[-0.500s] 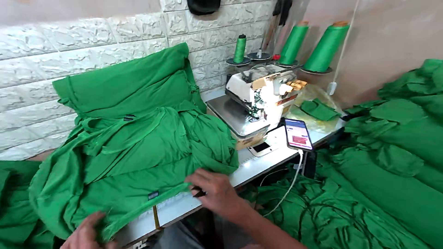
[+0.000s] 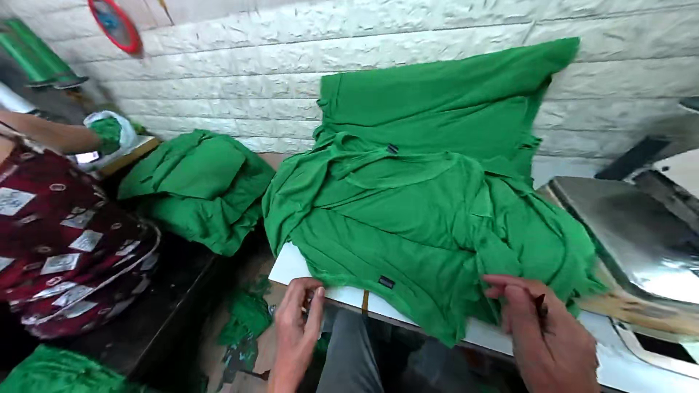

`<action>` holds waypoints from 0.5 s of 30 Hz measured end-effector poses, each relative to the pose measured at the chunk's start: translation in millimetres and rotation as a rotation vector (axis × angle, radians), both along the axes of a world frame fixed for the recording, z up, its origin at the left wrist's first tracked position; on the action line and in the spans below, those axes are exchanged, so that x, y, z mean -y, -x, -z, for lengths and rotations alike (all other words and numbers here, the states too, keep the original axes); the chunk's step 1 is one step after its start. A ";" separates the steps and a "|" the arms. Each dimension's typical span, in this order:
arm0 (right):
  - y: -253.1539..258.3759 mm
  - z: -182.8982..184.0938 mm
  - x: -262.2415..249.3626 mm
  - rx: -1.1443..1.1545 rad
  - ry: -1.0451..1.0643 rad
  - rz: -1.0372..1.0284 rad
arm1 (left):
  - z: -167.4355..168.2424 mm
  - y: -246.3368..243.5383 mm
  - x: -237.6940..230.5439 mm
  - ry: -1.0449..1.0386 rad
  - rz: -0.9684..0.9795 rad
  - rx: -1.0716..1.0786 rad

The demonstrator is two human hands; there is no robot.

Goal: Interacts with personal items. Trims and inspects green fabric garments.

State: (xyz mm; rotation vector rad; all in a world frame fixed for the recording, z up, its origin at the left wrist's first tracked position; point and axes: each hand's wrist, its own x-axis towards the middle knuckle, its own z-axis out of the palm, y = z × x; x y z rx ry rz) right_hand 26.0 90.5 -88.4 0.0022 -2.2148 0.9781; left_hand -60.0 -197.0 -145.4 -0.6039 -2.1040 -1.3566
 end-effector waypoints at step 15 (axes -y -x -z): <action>78.1 53.7 53.6 0.150 0.702 -0.619 | 22.1 11.7 -39.6 0.197 0.091 -0.093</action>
